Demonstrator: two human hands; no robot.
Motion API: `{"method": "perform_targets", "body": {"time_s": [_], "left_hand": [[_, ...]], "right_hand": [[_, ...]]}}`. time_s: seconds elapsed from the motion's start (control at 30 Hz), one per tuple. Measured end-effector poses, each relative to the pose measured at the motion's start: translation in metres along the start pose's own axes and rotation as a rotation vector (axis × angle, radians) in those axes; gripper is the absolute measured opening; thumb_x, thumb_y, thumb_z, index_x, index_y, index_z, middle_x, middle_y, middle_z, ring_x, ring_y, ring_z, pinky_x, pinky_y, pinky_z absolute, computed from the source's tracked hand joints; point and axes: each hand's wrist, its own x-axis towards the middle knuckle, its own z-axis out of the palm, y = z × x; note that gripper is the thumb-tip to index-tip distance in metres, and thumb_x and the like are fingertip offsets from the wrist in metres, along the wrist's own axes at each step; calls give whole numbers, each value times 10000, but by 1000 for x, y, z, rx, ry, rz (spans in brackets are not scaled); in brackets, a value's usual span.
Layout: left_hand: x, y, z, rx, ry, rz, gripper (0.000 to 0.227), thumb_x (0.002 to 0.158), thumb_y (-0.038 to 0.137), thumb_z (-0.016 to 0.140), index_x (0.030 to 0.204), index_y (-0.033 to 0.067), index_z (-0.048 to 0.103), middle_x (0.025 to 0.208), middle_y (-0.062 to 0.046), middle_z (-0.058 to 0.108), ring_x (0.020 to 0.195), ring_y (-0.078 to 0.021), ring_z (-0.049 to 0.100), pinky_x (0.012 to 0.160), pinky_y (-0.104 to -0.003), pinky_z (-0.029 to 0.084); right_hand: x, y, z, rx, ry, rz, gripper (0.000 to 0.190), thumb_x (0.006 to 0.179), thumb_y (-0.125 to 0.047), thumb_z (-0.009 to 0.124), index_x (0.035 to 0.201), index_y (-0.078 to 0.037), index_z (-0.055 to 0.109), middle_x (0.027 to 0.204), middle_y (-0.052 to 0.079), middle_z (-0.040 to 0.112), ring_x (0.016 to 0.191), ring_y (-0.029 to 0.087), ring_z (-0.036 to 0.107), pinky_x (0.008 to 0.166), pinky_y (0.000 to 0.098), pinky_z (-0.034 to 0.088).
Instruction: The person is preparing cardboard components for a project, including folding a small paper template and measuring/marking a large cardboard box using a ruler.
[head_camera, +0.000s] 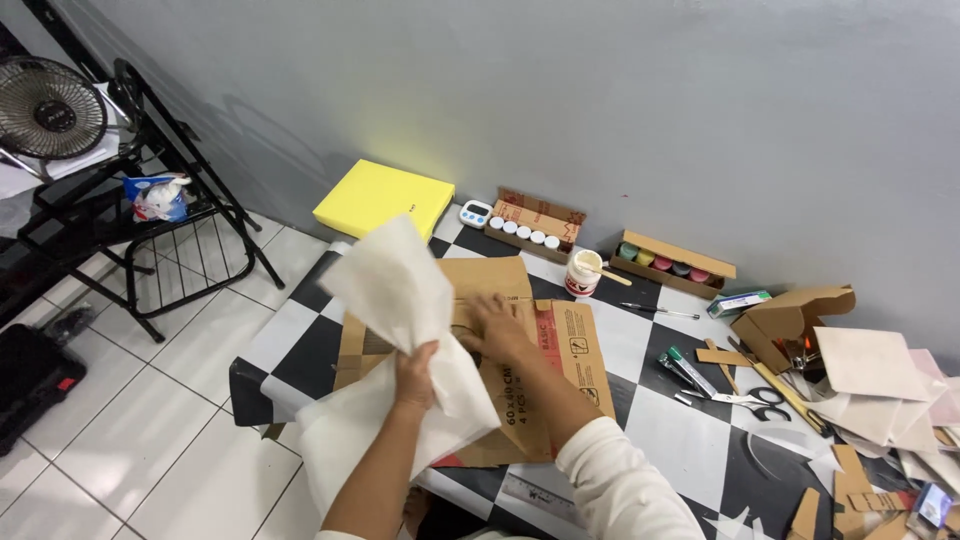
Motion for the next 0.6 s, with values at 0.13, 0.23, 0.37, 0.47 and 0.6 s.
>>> {"method": "perform_targets", "body": {"time_s": [0.13, 0.23, 0.37, 0.47, 0.6], "left_hand": [[3, 56, -9, -128, 227, 22, 567, 749, 157, 807, 1219, -73, 587, 1033, -206, 623, 980, -313, 609, 924, -445, 480], [30, 60, -31, -176, 282, 66, 546, 798, 180, 789, 1269, -20, 600, 1094, -169, 660, 1029, -285, 658, 938, -409, 509], [48, 59, -42, 7, 372, 159, 481, 875, 160, 772, 1288, -25, 607, 1185, -167, 668, 1169, -266, 648, 975, -445, 524], [25, 85, -15, 64, 406, 179, 464, 902, 168, 771, 1290, -19, 600, 1216, -170, 655, 1216, -270, 622, 1055, -438, 507], [35, 68, -12, 69, 385, 137, 496, 902, 181, 767, 1317, -19, 582, 1189, -180, 655, 1179, -280, 630, 1029, -439, 497]], "right_hand": [[18, 16, 24, -79, -41, -79, 615, 880, -490, 671, 1454, -331, 517, 1475, 14, 531, 1434, 310, 342, 1169, 571, 187], [12, 37, 26, -36, 178, -20, 507, 853, -401, 689, 1341, -279, 627, 1300, 40, 618, 1283, 279, 526, 1067, 484, 393], [-5, 50, 7, 556, 524, 364, 509, 811, -145, 752, 1306, -114, 643, 1238, 150, 601, 1216, 362, 609, 1020, 430, 500], [-8, 65, 2, 846, 620, 448, 533, 840, -186, 774, 1326, -35, 617, 1253, 239, 643, 1220, 399, 618, 1019, 450, 507], [-1, 80, 12, 874, 712, 467, 508, 799, -184, 775, 1275, -50, 659, 1215, 239, 676, 1224, 395, 619, 1004, 439, 508]]}}
